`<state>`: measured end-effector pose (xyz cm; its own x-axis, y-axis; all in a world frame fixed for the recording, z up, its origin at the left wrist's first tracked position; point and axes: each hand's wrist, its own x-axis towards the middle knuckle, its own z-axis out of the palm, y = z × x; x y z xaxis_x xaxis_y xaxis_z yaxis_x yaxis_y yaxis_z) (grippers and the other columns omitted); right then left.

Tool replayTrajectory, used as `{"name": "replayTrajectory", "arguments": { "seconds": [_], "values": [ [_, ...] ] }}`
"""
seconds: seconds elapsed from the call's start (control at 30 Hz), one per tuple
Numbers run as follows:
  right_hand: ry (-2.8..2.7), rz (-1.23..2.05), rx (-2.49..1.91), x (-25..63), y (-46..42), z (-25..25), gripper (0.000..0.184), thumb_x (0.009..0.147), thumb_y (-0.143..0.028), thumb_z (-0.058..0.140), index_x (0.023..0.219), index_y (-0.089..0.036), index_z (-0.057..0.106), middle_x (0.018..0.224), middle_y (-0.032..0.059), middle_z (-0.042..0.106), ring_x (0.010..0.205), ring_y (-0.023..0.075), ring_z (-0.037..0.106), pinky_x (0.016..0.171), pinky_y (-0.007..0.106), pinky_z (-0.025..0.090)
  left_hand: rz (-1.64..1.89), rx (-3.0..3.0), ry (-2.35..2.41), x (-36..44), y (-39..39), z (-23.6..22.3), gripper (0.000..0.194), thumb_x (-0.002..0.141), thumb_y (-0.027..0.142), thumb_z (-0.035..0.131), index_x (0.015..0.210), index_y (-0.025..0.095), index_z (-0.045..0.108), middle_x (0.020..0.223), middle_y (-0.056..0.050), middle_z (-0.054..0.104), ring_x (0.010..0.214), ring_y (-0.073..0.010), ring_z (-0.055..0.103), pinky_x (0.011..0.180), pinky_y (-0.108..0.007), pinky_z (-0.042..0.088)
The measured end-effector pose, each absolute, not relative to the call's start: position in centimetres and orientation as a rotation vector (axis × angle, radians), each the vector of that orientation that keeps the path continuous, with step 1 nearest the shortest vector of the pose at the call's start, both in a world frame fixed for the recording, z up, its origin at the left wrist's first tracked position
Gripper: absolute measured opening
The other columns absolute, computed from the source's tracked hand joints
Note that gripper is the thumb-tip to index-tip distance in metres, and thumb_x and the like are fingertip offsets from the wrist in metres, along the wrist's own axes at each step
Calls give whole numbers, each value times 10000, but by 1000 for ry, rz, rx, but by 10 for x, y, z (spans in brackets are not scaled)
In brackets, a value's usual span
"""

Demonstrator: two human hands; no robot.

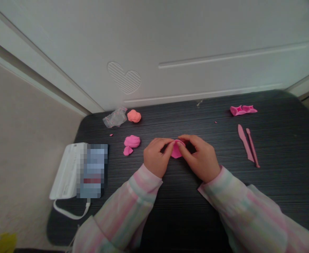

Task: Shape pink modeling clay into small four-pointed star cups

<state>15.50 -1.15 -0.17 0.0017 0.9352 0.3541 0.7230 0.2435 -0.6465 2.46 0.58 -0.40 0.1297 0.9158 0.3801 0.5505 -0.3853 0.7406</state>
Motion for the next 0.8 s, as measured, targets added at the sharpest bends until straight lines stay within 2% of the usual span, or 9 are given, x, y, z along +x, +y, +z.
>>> {"name": "replayTrajectory", "arguments": {
  "seconds": [0.13, 0.3, 0.43, 0.6, 0.8],
  "values": [
    [-1786, 371, -1563, 155, -12, -1, 145, 751, -285, 510, 806, -172, 583, 711, 22, 632, 632, 137, 563, 625, 281, 426, 1180, 1882, 1465, 25, 5, -4, 103, 741, 214, 527, 764, 170, 617, 741, -7, 655, 666, -103, 589, 634, -213, 474],
    [-1753, 299, -1585, 155, -11, -1, 136, 774, -273, 480, 753, -189, 585, 706, 15, 641, 625, 137, 567, 618, 277, 423, 1058, 1742, 1429, 27, 4, -5, 249, 733, 254, 530, 958, 160, 582, 813, -25, 666, 639, -102, 607, 603, -201, 495],
    [-1736, 302, -1557, 156, -11, -1, 145, 780, -275, 474, 770, -192, 593, 745, 19, 650, 682, 144, 580, 652, 285, 432, 934, 1815, 1471, 26, 4, -4, 206, 759, 227, 484, 903, 184, 627, 819, -15, 677, 664, -114, 615, 663, -228, 496],
    [-1661, 384, -1602, 155, -12, -1, 200, 769, -308, 487, 898, -184, 578, 769, 28, 648, 682, 150, 576, 655, 298, 444, 933, 1777, 1507, 24, 5, -5, 237, 772, 245, 466, 938, 187, 626, 839, -20, 678, 652, -122, 620, 647, -243, 502],
    [-1626, 373, -1647, 154, -13, -1, 150, 760, -299, 492, 754, -181, 584, 693, 19, 640, 623, 144, 565, 585, 271, 439, 1000, 1719, 1466, 26, 5, -4, 237, 745, 278, 513, 919, 167, 629, 848, -25, 675, 694, -121, 619, 653, -219, 496]
  ]
}}
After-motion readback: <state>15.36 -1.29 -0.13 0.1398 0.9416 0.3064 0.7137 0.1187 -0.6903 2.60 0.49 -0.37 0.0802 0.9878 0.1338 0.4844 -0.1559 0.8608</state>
